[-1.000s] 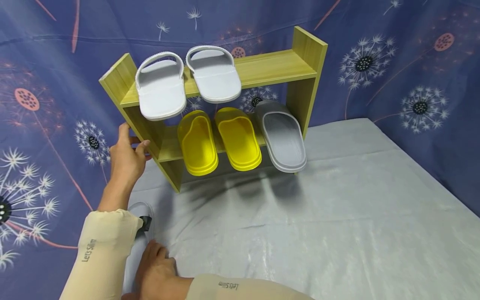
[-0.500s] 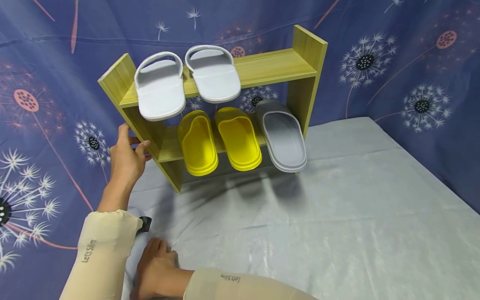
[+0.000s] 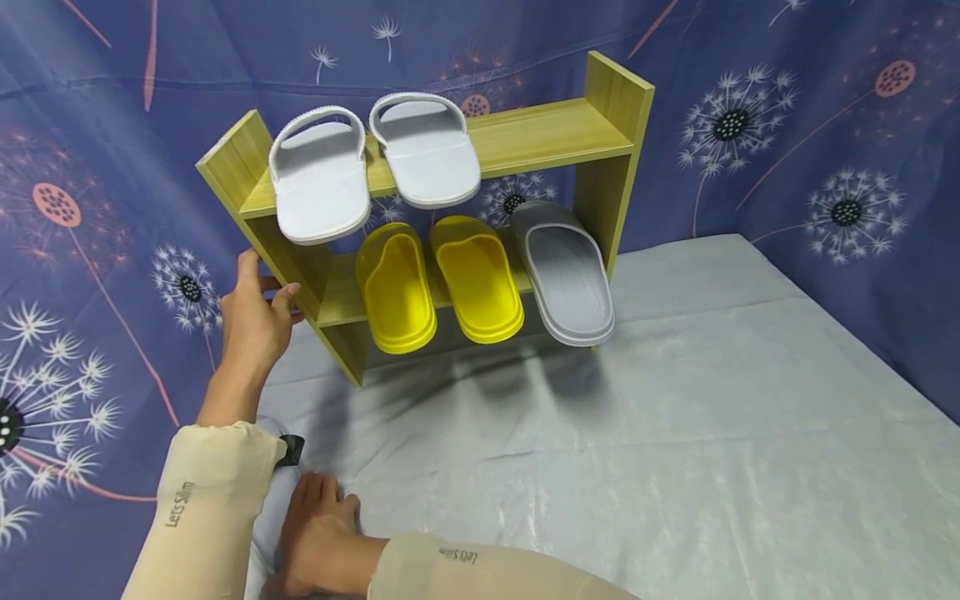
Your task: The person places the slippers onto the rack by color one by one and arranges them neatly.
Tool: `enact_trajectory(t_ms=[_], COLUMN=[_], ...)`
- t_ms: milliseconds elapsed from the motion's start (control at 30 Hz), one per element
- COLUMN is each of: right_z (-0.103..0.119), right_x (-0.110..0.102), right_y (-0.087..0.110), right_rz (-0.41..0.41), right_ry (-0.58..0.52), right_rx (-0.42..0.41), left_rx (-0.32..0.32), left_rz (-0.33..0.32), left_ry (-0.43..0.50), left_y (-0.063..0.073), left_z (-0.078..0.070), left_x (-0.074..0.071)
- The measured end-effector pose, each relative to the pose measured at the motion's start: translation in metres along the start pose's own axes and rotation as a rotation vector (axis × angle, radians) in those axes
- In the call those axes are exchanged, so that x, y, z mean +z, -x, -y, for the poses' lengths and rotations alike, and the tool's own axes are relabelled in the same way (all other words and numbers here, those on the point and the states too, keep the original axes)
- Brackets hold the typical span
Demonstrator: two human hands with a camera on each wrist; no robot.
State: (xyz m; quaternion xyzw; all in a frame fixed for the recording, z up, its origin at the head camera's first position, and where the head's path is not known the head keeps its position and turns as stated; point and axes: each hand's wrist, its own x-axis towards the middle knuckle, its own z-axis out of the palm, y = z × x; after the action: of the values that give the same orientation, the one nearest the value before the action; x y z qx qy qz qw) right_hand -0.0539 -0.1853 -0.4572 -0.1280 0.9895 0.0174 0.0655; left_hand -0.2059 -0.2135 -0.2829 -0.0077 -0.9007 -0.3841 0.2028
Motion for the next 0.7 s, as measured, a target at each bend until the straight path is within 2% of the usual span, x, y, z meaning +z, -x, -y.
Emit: enact_trajectory(t_ms=[200, 333, 467, 700], right_z=[-0.003, -0.021, -0.041, -0.074], right_x=[-0.005, -0.008, -0.013, -0.028], right_y=[0.001, -0.002, -0.001, 0.006], right_rz=[-0.015, -0.003, -0.039, -0.074], right_ry=[0.016, -0.035, -0.128, -0.118], right_rx=[-0.030, -0.096, -0.133, -0.217], left_rx=[-0.003, 0.005, 0.006, -0.005], left_rz=[0.011, 0.003, -0.002, 0.005], left_ry=[0.011, 0.015, 0.025, 0.023], left_y=[0.002, 0.002, 0.002, 0.002], left_z=[-0.002, 0.000, 0.001, 0.000], left_x=[-0.003, 0.000, 0.001, -0.001])
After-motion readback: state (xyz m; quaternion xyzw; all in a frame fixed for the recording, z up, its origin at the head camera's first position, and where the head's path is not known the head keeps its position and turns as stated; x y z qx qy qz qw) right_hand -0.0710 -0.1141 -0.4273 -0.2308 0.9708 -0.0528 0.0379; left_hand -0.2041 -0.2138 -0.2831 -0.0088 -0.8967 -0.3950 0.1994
